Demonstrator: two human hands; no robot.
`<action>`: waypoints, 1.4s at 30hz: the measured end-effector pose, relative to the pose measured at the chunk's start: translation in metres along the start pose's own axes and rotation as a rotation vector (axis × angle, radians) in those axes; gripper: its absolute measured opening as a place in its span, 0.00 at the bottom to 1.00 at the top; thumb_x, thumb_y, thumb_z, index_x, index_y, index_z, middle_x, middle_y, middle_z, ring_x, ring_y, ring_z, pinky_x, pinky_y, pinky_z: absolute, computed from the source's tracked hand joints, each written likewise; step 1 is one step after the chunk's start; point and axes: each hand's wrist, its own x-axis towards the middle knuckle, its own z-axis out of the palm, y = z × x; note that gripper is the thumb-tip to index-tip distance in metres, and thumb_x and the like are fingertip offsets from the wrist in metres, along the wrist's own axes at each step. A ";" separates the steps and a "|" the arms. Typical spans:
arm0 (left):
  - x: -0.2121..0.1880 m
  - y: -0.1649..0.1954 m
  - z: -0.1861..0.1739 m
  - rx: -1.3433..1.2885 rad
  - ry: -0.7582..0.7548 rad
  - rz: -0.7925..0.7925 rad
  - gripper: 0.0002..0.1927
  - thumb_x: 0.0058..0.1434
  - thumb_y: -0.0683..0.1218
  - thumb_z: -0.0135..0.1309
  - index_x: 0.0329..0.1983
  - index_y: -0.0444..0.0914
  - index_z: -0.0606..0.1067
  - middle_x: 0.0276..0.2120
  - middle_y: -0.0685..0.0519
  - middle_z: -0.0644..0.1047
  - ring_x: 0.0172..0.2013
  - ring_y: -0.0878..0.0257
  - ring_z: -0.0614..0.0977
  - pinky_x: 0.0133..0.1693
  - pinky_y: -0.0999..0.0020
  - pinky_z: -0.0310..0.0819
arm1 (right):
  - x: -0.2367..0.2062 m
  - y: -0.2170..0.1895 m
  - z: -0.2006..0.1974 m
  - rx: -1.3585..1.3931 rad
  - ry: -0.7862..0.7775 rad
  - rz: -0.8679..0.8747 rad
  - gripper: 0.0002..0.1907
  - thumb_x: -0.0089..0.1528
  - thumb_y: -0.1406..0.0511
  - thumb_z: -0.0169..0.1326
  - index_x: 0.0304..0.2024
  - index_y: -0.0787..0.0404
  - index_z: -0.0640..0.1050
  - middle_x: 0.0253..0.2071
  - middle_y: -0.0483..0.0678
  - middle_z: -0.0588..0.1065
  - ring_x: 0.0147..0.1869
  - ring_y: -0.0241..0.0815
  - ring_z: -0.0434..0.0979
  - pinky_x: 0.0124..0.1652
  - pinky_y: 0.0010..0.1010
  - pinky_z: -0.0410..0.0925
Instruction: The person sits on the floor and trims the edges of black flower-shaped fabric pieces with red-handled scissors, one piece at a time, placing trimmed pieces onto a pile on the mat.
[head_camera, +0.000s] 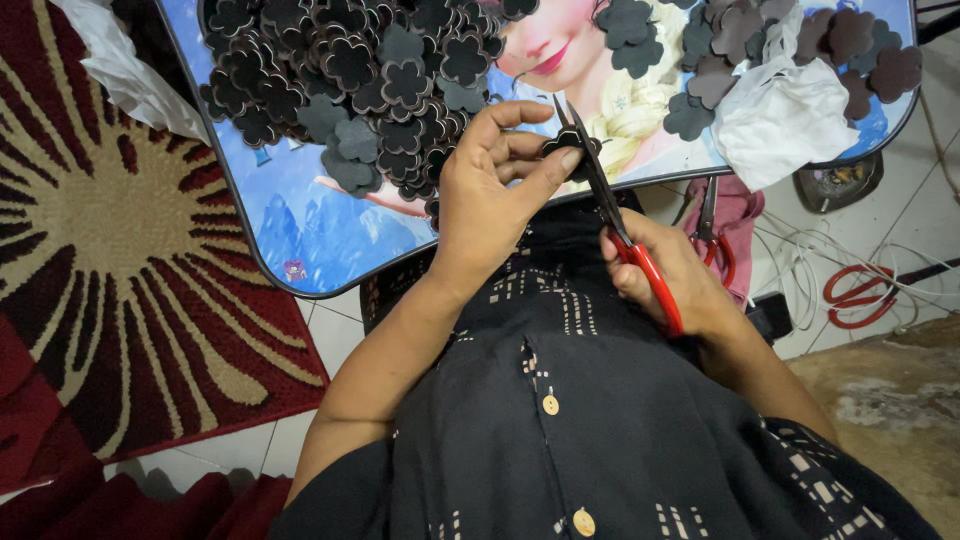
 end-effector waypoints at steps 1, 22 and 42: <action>0.001 -0.002 0.000 -0.010 -0.004 -0.007 0.21 0.63 0.37 0.64 0.56 0.33 0.71 0.40 0.50 0.82 0.39 0.69 0.83 0.43 0.76 0.80 | 0.001 0.000 0.001 0.010 0.001 0.010 0.36 0.58 0.33 0.53 0.38 0.59 0.69 0.28 0.39 0.66 0.29 0.30 0.65 0.29 0.23 0.61; -0.007 -0.015 0.015 -0.091 -0.113 -0.110 0.12 0.65 0.40 0.62 0.49 0.33 0.76 0.38 0.53 0.82 0.38 0.71 0.82 0.43 0.76 0.78 | 0.010 -0.006 0.011 0.008 -0.016 -0.191 0.44 0.63 0.31 0.40 0.54 0.64 0.68 0.35 0.44 0.66 0.38 0.34 0.67 0.41 0.26 0.66; -0.008 -0.021 0.022 -0.025 -0.057 -0.083 0.11 0.65 0.41 0.63 0.48 0.33 0.76 0.37 0.54 0.82 0.37 0.73 0.81 0.42 0.77 0.79 | 0.008 0.016 0.019 0.009 0.128 -0.087 0.48 0.55 0.25 0.42 0.45 0.63 0.68 0.29 0.41 0.67 0.30 0.31 0.68 0.32 0.25 0.68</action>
